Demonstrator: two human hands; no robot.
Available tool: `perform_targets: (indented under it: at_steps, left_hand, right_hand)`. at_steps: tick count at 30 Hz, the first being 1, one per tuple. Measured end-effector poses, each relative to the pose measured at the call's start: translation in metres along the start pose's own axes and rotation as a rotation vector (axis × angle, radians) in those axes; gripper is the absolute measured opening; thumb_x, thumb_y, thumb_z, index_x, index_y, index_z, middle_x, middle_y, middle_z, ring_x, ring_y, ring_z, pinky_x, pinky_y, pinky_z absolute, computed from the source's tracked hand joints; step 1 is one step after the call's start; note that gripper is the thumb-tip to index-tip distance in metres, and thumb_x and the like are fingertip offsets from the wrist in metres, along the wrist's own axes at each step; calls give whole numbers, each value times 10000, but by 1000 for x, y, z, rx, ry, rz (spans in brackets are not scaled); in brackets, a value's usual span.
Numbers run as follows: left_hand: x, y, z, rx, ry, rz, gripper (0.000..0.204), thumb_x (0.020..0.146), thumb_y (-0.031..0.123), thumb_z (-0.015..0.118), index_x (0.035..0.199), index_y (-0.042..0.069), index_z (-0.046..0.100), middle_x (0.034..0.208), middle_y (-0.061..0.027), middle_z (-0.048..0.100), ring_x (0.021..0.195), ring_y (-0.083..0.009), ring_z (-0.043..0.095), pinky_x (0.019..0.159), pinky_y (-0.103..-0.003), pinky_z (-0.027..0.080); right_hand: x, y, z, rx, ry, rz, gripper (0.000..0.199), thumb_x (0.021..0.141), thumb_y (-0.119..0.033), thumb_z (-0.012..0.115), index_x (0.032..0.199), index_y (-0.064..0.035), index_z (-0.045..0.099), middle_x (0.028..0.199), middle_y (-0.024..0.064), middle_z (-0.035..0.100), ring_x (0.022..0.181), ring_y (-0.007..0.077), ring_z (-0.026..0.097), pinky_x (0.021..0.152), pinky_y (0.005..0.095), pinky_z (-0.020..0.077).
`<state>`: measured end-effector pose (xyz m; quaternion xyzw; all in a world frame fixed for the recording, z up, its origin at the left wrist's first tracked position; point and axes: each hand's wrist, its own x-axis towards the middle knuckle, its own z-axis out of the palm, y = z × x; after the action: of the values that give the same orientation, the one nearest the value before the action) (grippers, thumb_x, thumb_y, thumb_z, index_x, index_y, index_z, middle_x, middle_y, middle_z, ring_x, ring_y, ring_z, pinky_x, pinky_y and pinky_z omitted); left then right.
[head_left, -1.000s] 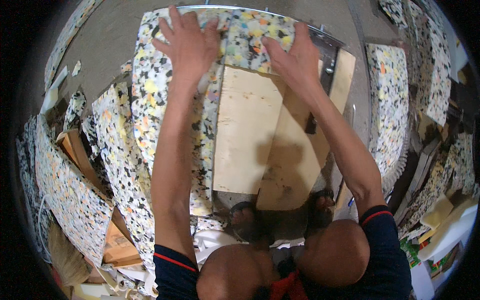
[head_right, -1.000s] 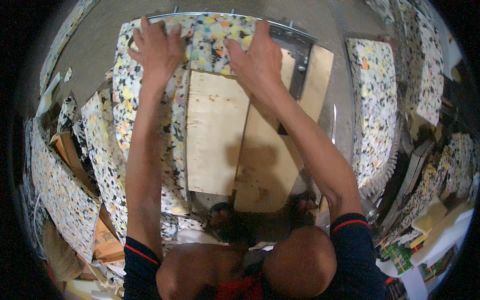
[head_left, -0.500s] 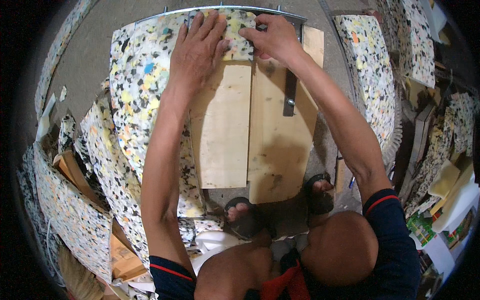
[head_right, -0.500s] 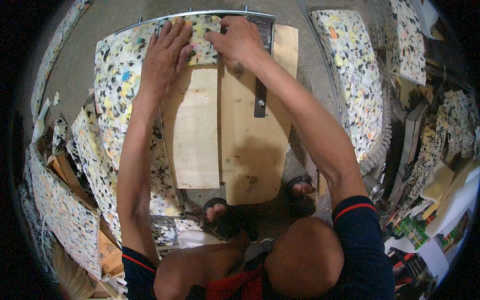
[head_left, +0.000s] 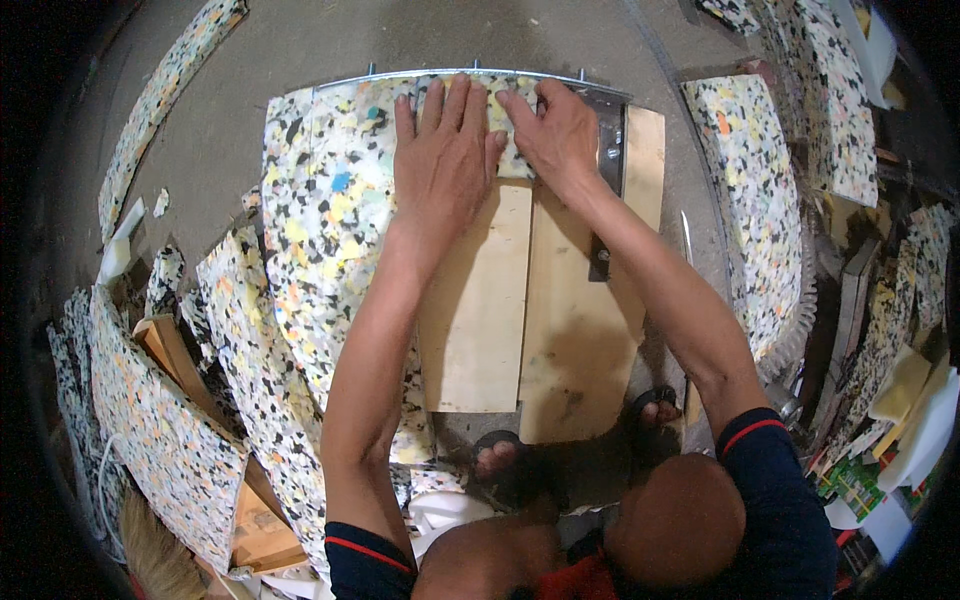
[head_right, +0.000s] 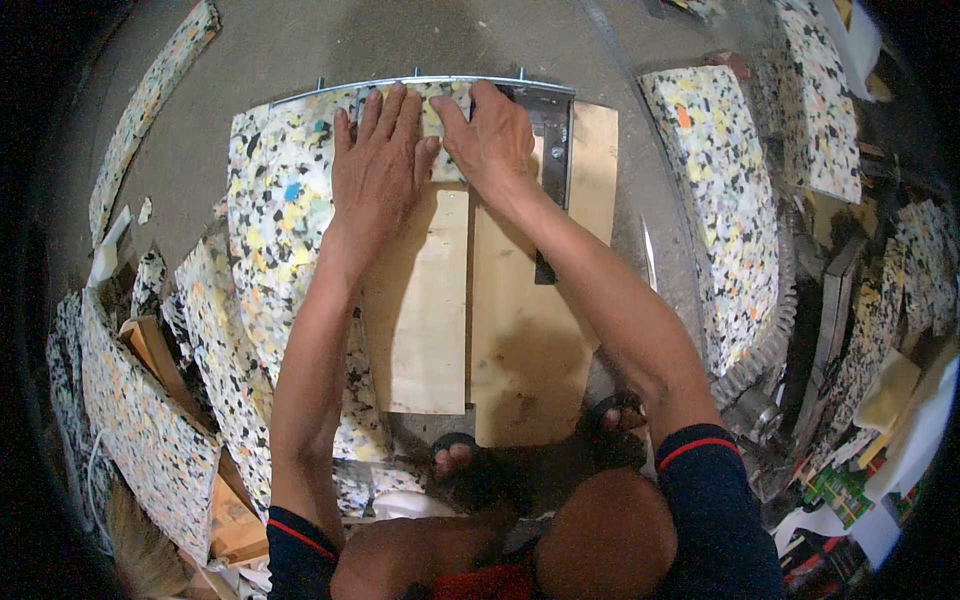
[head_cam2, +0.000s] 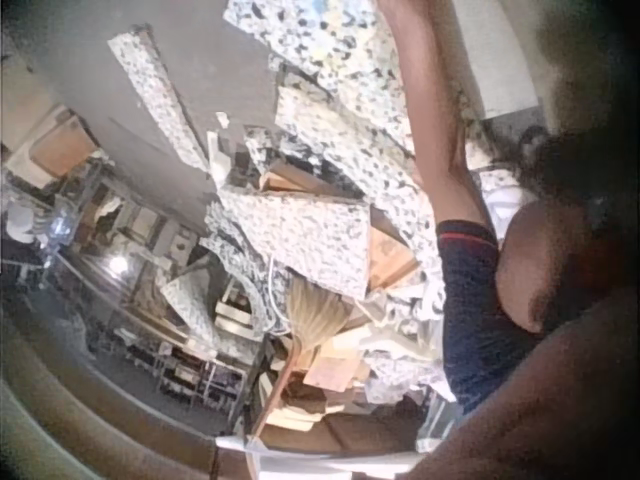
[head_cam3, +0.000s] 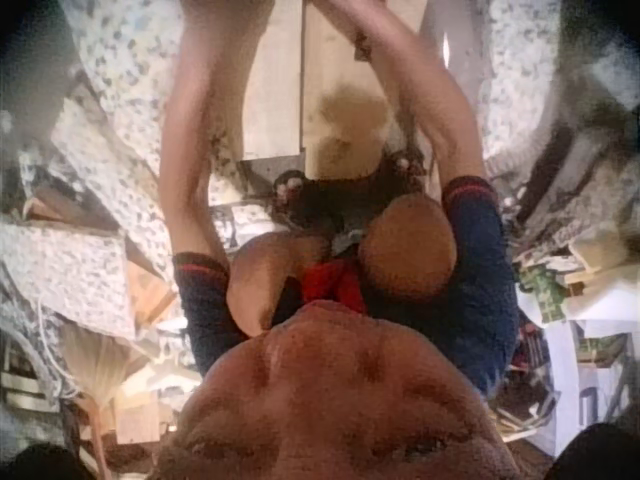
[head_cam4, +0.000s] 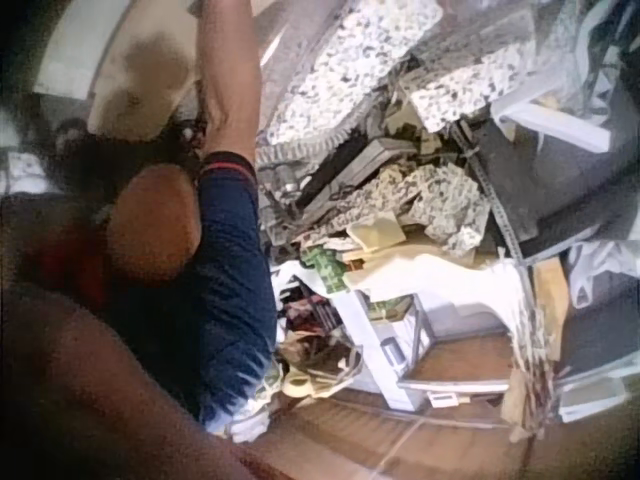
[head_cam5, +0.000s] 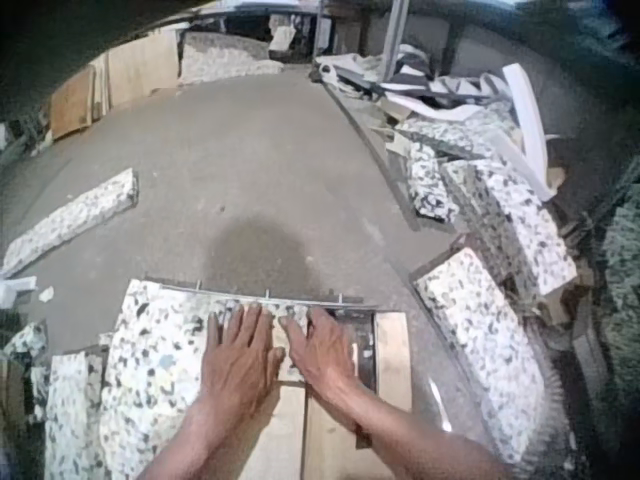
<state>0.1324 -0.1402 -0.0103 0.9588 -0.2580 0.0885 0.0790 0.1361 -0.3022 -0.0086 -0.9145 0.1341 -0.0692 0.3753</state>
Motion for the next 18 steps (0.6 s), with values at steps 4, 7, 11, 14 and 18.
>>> perform_targets:
  at_steps: [4,7,11,14,18]
  left_hand:
    - [2,7,7,-7,67,-30,572,1020,344,533,1481,15,457,1543,-171,472,1435,-359,425,1196,-610,235]
    - [1,2,4,-24,5,-15,583,1019,359,529,1493,29,451,1568,-165,450,1469,-361,386,1192,-621,232]
    - [-9,-28,-13,-78,-25,7,453,1023,234,593,1469,196,525,1619,-25,409,1492,-228,385,1242,-599,201]
    - [-14,-33,-11,-52,-81,104,431,1026,254,584,1454,215,543,1596,5,444,1489,-224,389,1247,-563,228]
    - [-15,-28,1,23,-3,112,361,1038,296,558,1382,194,595,1529,-4,521,1452,-240,437,1217,-538,289]
  right_hand:
    - [0,0,4,32,9,-37,480,898,-439,708,881,38,653,825,282,686,794,469,680,708,523,521]
    - [4,5,-10,32,-46,-101,472,896,-438,712,899,31,657,849,283,687,784,490,667,717,523,528]
    - [2,18,-39,265,-337,234,398,814,-399,830,952,-30,772,696,66,702,641,107,670,567,299,535]
    - [-2,24,-41,199,-467,183,421,795,-430,831,895,-25,776,688,100,707,641,166,686,604,332,546]
    - [2,28,-27,1,-398,54,476,766,-479,820,775,-8,756,703,166,707,664,290,701,686,411,558]
